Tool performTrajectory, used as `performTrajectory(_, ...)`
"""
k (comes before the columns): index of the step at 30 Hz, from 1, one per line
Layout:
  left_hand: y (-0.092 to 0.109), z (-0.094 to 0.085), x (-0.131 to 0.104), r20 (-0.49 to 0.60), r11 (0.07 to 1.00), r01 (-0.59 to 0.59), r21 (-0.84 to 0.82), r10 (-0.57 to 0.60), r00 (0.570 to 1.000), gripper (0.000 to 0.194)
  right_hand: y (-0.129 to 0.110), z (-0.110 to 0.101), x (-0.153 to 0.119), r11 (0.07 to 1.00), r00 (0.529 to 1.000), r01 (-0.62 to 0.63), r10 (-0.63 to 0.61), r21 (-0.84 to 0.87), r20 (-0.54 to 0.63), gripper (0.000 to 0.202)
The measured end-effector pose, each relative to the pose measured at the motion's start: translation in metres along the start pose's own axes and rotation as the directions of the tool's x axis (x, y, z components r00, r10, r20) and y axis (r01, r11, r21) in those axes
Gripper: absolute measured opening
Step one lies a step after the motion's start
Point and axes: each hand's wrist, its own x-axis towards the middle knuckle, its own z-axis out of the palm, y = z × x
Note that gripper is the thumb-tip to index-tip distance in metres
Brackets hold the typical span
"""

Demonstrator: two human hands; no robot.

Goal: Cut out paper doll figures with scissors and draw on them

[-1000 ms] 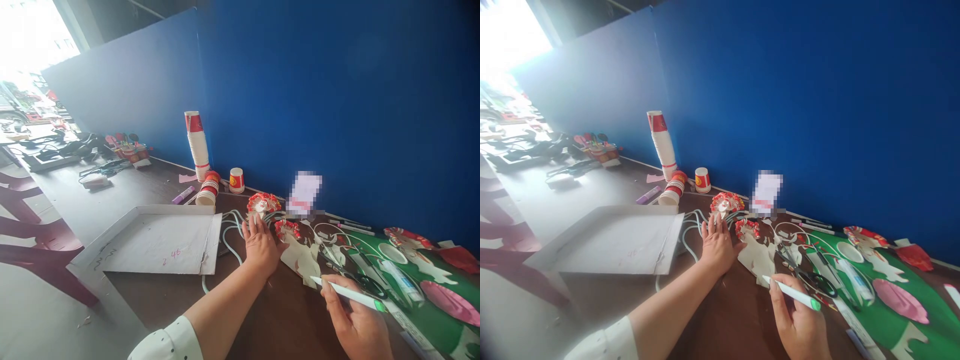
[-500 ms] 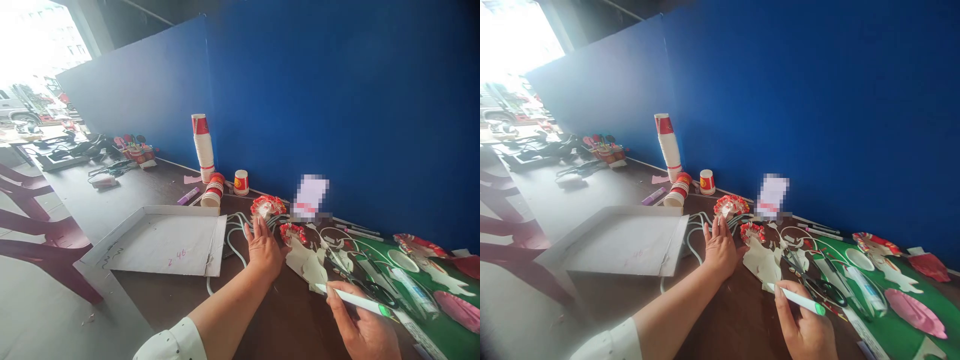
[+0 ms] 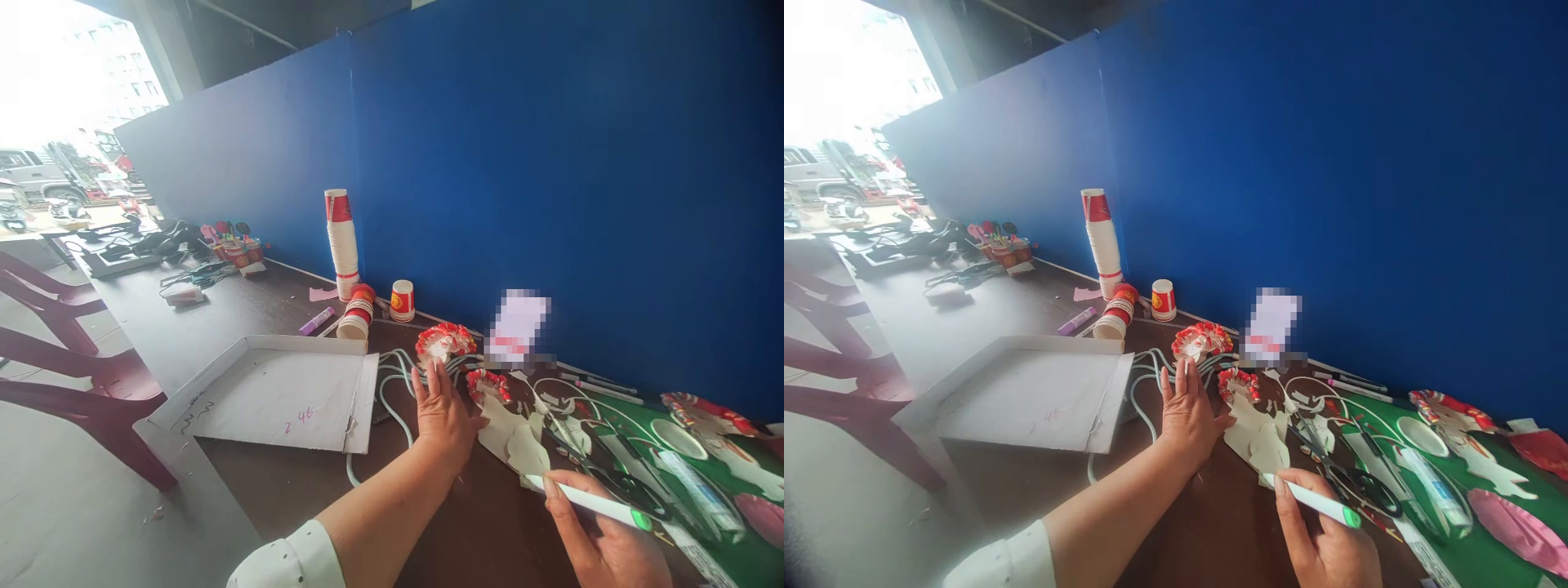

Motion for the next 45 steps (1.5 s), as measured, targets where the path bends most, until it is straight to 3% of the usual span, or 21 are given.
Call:
performTrajectory(9, -0.001, -0.003, -0.004, 0.076, 1.000, -0.017, -0.006, 0.017, 0.997, 0.096, 0.001, 0.000, 0.003, 0.999, 0.999, 0.051, -0.051, -0.016, -0.009, 0.031)
performTrajectory(25, 0.004, -0.004, -0.009, 0.116, 1.000, 0.000, -0.020, 0.002, 0.993, 0.096, 0.005, 0.003, -0.001, 1.000, 1.000, -0.003, 0.003, 0.014, 0.014, 0.029)
performTrajectory(31, 0.006, 0.002, -0.008, 0.005, 0.997, -0.042, -0.058, 0.043, 0.999, 0.091, 0.004, 0.002, -0.001, 0.999, 1.000, -0.016, 0.017, 0.036, -0.003, 0.031)
performTrajectory(35, 0.008, -0.007, -0.009, -0.053, 0.995, -0.056, -0.078, 0.052, 0.997, 0.091, 0.008, 0.004, -0.005, 0.997, 0.998, -0.050, 0.049, 0.055, 0.026, 0.030)
performTrajectory(38, 0.011, -0.020, -0.013, -0.090, 0.974, -0.110, -0.200, 0.094, 0.992, 0.080, 0.010, 0.004, -0.006, 0.995, 0.998, -0.066, 0.065, 0.079, 0.009, 0.030)
performTrajectory(40, 0.013, -0.030, -0.017, -0.086, 0.918, -0.146, -0.368, 0.123, 0.989, 0.056, 0.010, 0.002, -0.004, 0.989, 0.993, -0.114, 0.116, 0.097, -0.013, 0.032)
performTrajectory(42, 0.016, -0.039, -0.021, -0.070, 0.815, -0.158, -0.557, 0.144, 0.987, 0.041, 0.007, -0.003, 0.000, 0.971, 0.978, -0.206, 0.208, 0.118, -0.007, 0.034)
performTrajectory(45, 0.026, -0.049, -0.030, -0.030, 0.643, -0.152, -0.751, 0.196, 0.980, 0.037, -0.003, -0.011, 0.007, 0.904, 0.921, -0.390, 0.380, 0.178, 0.086, 0.035)
